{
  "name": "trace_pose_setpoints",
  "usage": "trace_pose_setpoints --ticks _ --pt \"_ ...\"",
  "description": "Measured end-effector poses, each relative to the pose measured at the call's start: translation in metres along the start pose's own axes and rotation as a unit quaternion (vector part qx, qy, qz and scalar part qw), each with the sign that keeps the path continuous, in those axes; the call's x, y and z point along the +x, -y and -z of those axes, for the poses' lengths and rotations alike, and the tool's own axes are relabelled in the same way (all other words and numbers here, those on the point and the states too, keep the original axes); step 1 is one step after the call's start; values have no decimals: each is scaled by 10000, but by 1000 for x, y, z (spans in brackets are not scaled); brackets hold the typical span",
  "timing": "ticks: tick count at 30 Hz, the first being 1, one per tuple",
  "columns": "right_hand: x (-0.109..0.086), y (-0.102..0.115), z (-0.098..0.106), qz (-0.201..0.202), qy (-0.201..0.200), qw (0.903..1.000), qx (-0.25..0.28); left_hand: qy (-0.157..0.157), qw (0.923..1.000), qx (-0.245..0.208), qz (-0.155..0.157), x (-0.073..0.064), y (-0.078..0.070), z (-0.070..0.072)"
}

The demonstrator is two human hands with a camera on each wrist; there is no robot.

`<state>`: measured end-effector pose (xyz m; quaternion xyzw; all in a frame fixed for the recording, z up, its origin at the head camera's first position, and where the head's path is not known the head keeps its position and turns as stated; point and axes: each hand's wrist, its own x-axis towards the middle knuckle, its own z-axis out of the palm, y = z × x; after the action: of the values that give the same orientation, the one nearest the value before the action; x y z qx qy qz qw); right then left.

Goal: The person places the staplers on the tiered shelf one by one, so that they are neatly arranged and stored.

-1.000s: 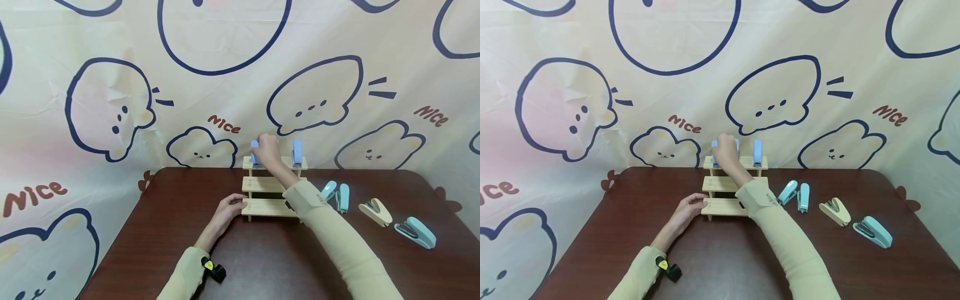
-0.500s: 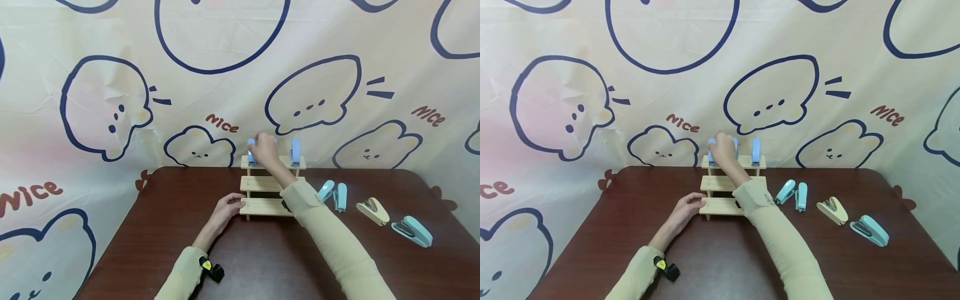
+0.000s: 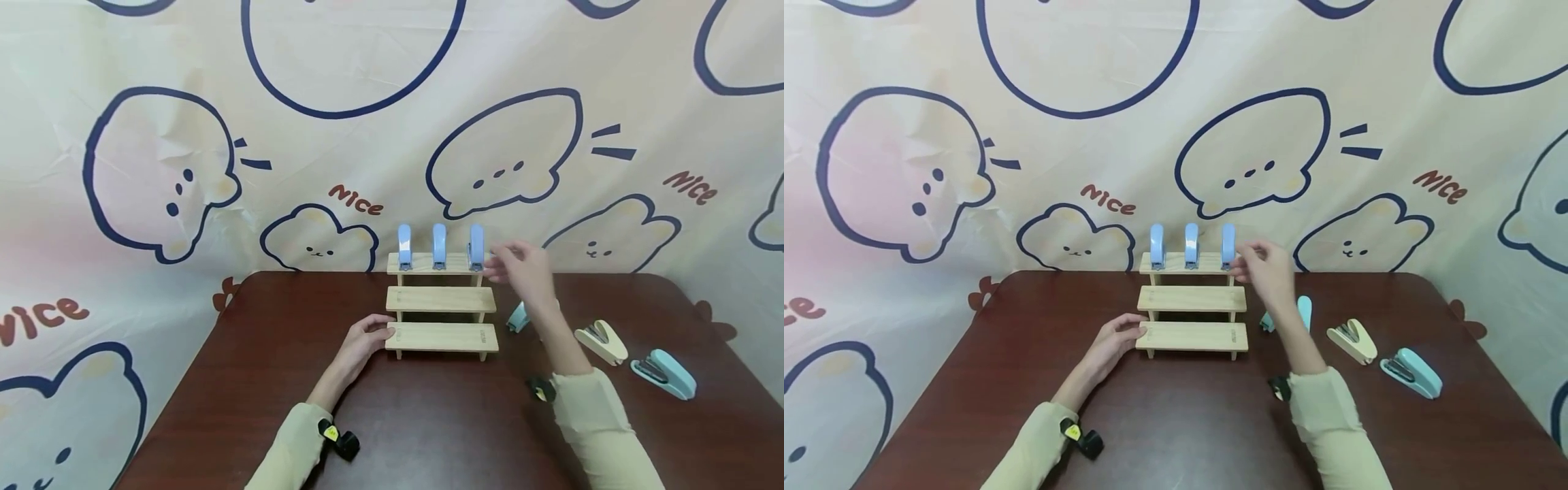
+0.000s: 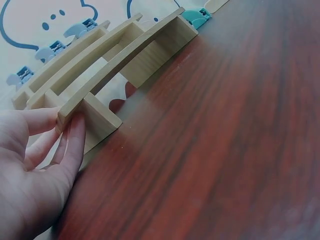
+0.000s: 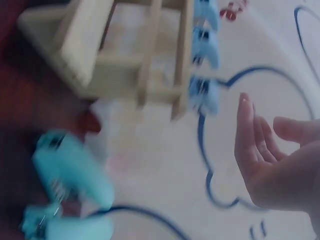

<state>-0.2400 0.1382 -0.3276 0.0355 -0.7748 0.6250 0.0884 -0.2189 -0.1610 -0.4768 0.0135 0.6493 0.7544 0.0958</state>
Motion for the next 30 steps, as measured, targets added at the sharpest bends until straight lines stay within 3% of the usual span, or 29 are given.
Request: trace_pose_setpoints --ticks 5,11,19,30 --pt "-11 -32 46 -329 222 9980 -498 -30 10000 23 16 -1 3 2" --pt "-21 -61 78 -780 573 9926 -738 12 10000 -27 32 -1 3 2" --pt "-23 -66 89 -888 688 9924 -498 -90 9999 -63 -52 -1 -1 4" --pt "-20 -70 103 -830 620 9915 -791 34 10000 58 5 3 0 0"
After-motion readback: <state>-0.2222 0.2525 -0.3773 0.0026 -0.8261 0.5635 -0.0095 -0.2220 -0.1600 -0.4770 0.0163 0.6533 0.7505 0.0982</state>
